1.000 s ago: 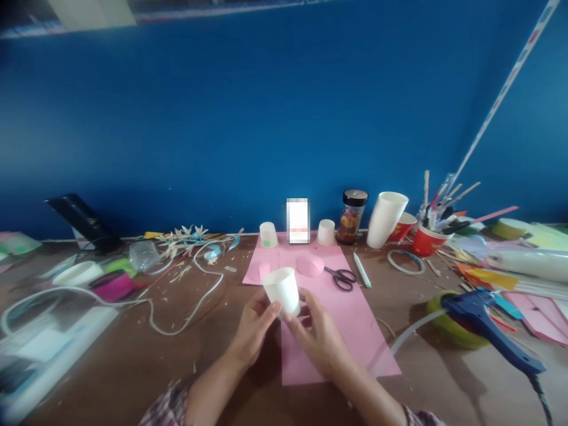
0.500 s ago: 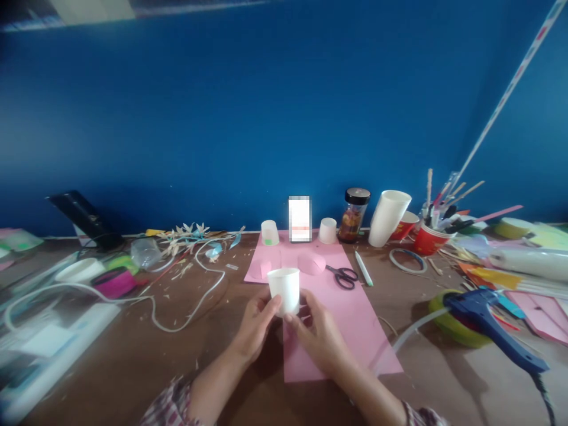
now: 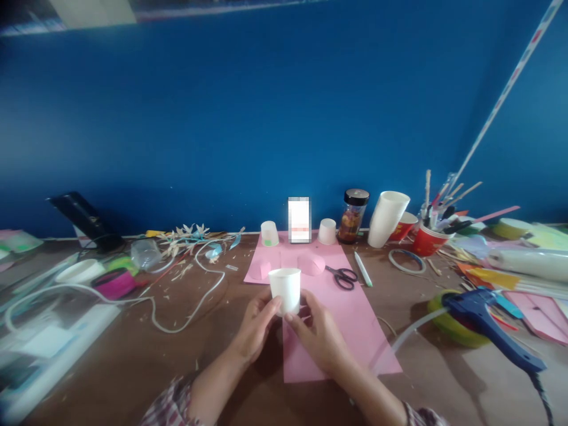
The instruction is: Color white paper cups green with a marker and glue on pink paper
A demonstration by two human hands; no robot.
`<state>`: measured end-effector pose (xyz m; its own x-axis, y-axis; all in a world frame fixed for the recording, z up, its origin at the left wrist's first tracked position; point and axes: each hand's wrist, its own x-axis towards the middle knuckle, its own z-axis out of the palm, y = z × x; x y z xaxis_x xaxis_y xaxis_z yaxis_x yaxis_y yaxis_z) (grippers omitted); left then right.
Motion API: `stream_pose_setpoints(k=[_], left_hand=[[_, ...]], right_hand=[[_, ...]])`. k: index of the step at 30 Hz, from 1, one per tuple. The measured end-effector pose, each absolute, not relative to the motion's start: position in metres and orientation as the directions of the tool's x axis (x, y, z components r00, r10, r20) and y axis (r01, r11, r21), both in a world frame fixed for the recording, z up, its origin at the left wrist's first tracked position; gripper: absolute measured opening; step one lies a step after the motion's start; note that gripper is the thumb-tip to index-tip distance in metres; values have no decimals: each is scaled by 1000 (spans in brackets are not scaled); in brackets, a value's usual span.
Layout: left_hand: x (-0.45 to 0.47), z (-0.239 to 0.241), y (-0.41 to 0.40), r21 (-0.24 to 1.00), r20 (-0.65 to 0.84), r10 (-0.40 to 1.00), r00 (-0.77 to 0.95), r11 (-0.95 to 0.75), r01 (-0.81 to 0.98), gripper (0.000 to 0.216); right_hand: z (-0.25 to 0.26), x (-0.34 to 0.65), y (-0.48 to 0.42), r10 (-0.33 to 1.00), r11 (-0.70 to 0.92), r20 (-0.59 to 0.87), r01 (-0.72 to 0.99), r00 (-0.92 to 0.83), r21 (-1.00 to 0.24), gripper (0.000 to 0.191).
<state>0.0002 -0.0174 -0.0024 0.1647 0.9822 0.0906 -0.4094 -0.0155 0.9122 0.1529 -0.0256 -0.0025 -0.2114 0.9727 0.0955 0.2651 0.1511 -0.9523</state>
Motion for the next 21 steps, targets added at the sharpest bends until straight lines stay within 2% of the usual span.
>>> stream_pose_setpoints(k=[13, 21], left_hand=[[2, -2, -18, 909, 68, 985, 156, 3, -417, 31], [2, -7, -19, 906, 0, 993, 115, 49, -420, 32]], right_hand=[[1, 153, -27, 973, 158, 92, 322, -212, -933, 33], [5, 154, -28, 967, 195, 128, 323, -219, -926, 37]])
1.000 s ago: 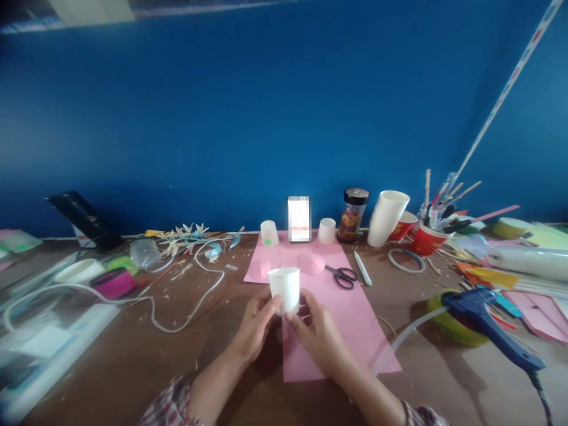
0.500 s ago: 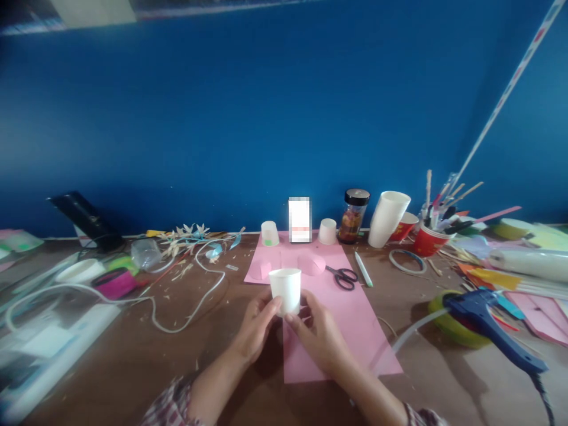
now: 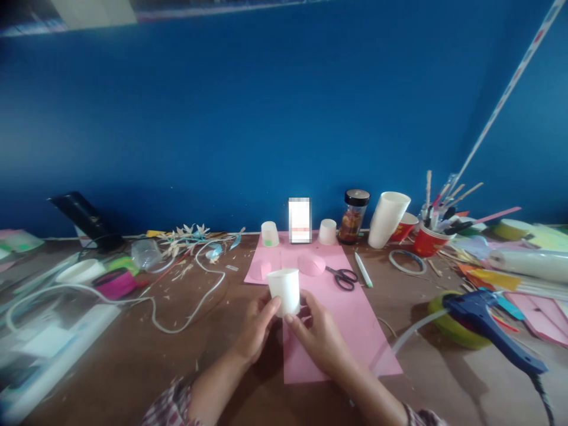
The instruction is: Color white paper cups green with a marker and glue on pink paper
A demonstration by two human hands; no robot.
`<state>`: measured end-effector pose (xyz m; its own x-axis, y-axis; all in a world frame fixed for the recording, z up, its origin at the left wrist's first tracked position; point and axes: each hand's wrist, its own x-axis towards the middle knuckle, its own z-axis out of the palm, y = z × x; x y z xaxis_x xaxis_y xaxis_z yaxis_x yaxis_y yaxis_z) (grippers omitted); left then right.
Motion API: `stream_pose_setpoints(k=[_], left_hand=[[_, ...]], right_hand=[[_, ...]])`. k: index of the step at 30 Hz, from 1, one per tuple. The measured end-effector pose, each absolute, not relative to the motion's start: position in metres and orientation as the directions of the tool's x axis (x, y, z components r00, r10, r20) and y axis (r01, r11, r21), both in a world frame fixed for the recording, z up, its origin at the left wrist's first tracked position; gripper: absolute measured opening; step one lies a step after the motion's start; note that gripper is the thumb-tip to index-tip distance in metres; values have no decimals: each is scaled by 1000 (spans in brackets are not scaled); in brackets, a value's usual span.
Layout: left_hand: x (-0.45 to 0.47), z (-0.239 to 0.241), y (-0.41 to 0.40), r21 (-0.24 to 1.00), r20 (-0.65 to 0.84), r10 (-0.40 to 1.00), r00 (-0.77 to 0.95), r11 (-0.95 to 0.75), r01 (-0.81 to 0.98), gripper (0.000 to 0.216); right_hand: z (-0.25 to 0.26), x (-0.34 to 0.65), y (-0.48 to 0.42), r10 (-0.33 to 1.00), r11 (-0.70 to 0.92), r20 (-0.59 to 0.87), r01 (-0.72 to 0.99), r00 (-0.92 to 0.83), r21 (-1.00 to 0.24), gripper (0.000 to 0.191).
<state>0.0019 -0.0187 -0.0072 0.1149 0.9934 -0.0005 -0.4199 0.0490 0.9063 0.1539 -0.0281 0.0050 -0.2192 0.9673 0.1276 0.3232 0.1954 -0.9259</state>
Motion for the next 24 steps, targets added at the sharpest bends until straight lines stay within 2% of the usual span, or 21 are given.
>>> stream_pose_setpoints(k=[7, 17, 21, 24], left_hand=[[1, -1, -19, 916, 73, 990, 122, -18, -400, 30], [1, -7, -19, 921, 65, 994, 86, -27, -389, 28], [1, -4, -18, 923, 90, 994, 64, -59, -379, 32], [1, -2, -16, 929, 91, 996, -20, -92, -358, 37]], right_hand=[[3, 151, -28, 973, 176, 110, 338, -204, -925, 36], [2, 149, -28, 973, 160, 95, 319, -208, -934, 33], [2, 153, -31, 968, 168, 99, 302, -231, -938, 40], [18, 173, -15, 977, 181, 128, 339, -174, -923, 48]])
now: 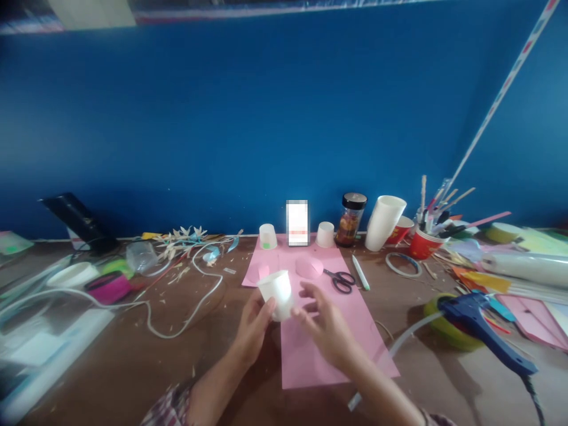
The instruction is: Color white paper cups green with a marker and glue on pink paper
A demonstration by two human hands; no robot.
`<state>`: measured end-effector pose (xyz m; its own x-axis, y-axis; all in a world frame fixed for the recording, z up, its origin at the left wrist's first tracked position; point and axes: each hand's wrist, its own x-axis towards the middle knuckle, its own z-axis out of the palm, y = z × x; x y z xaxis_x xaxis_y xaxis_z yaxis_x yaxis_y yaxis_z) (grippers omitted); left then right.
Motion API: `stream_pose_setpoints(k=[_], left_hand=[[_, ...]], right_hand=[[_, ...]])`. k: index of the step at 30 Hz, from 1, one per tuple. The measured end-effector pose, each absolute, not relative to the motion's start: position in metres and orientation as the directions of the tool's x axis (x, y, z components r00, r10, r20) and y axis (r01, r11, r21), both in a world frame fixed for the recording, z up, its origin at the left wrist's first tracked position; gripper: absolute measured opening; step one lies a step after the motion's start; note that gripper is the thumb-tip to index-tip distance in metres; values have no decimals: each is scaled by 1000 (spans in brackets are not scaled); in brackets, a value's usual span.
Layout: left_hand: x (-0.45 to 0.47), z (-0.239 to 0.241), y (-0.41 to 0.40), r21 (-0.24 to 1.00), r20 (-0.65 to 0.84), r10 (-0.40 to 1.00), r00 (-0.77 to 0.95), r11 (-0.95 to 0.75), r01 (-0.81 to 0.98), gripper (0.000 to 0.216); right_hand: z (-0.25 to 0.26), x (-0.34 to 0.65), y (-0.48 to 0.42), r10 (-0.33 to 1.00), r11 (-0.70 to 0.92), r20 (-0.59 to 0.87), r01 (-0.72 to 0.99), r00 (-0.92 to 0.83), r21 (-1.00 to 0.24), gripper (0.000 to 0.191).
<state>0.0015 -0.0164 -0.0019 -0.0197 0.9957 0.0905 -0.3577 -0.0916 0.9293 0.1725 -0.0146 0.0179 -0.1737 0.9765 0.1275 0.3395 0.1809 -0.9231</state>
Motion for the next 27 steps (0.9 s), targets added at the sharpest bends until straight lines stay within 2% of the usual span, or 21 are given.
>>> stream_pose_setpoints(k=[2, 3, 5, 8, 11, 16, 21, 23, 27], left_hand=[[4, 0, -16, 928, 93, 994, -55, -106, -357, 39], [5, 0, -17, 926, 96, 994, -60, -112, -362, 39], [9, 1, -19, 912, 111, 993, -50, -122, -391, 41], [12, 2, -22, 888, 136, 991, 0, -122, -444, 47], [12, 2, -24, 884, 174, 981, 85, -118, -452, 47], [8, -5, -23, 913, 204, 960, 190, -117, -392, 48], [8, -12, -20, 931, 208, 961, 183, -137, -340, 50], [8, -13, -20, 935, 203, 960, 190, -133, -329, 50], [8, -12, -21, 940, 190, 960, 203, -118, -320, 50]], right_hand=[[38, 191, 14, 981, 193, 167, 530, -97, -825, 46], [49, 200, 33, 980, 181, 190, 658, -59, -731, 44], [68, 212, 76, 968, 75, 247, 909, 32, -411, 41], [80, 215, 134, 967, 2, 248, 968, 62, -251, 36], [71, 205, 168, 972, -43, 221, 986, 79, -163, 38], [53, 197, 182, 976, -70, 196, 987, 98, -144, 46], [58, 212, 183, 970, -96, 191, 958, 151, -269, 53], [65, 223, 178, 973, -44, 200, 938, 119, -344, 53], [80, 245, 162, 978, 152, 199, 854, -57, -498, 55]])
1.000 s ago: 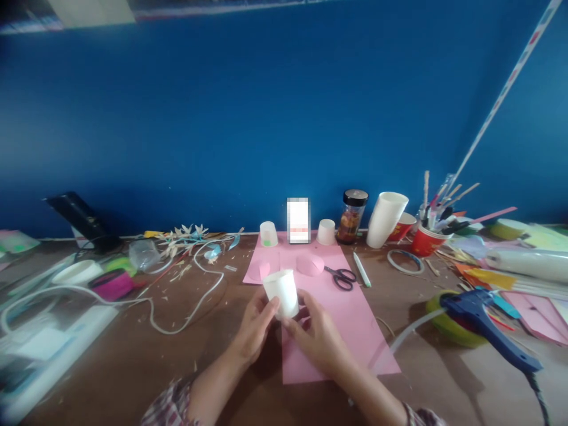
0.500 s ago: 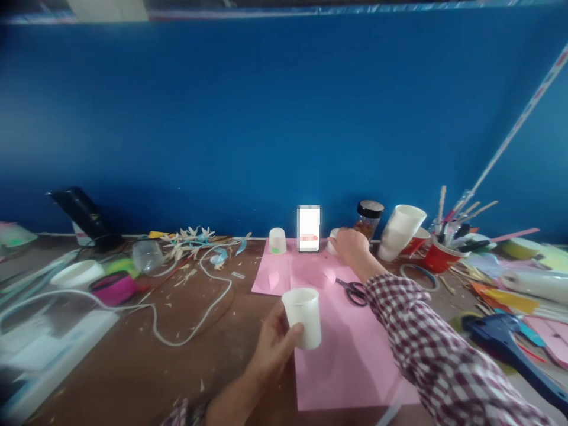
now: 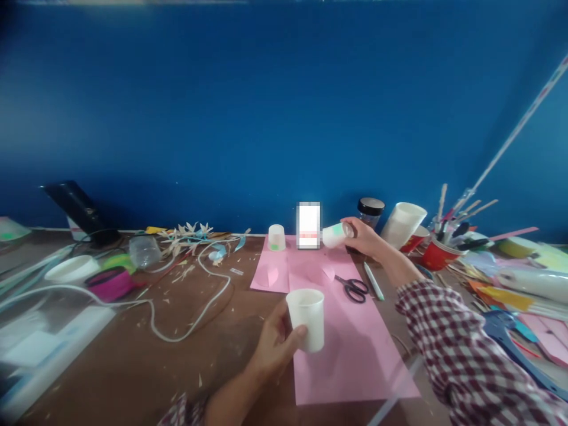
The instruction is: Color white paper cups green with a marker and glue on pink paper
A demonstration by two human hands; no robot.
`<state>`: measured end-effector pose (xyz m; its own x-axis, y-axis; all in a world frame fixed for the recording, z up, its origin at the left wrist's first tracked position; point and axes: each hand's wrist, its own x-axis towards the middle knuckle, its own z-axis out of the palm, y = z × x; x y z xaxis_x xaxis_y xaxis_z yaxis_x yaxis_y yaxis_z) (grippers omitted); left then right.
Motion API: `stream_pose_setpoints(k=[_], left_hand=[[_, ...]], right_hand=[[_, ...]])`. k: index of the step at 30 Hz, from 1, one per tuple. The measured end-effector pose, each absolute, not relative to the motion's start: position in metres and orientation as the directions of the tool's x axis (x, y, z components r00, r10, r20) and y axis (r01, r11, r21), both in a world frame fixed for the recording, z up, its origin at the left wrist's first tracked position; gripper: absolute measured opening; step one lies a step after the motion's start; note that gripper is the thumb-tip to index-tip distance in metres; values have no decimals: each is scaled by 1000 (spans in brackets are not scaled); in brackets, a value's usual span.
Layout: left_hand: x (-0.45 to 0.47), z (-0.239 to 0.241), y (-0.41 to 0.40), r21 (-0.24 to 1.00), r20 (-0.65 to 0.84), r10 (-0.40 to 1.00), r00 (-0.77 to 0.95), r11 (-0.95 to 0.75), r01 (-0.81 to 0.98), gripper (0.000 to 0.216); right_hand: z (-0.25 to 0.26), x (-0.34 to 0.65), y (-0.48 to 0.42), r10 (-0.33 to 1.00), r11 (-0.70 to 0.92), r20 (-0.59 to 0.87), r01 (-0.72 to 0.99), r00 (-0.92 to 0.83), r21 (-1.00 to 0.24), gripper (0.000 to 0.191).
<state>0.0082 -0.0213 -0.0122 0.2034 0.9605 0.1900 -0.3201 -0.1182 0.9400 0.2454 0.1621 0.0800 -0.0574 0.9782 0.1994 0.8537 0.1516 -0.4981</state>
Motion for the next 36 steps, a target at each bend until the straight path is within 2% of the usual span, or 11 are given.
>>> stream_pose_setpoints(k=[3, 7, 19, 27, 36], left_hand=[[8, -12, -21, 940, 178, 963, 201, -106, -325, 49], [9, -11, -21, 935, 179, 963, 199, -104, -339, 49], [8, -10, -22, 939, 175, 963, 206, -101, -330, 50], [7, -11, -23, 940, 193, 957, 215, -118, -319, 48], [8, -13, -22, 945, 191, 962, 193, -127, -301, 46]], right_hand=[[86, 255, 150, 976, 215, 163, 783, -147, -583, 55], [85, 259, 142, 972, 234, 136, 737, -193, -634, 52], [79, 261, 144, 957, 285, 136, 741, -256, -608, 52], [76, 262, 159, 945, 326, 142, 811, -295, -485, 57], [67, 248, 189, 953, 297, 126, 935, -277, -193, 66]])
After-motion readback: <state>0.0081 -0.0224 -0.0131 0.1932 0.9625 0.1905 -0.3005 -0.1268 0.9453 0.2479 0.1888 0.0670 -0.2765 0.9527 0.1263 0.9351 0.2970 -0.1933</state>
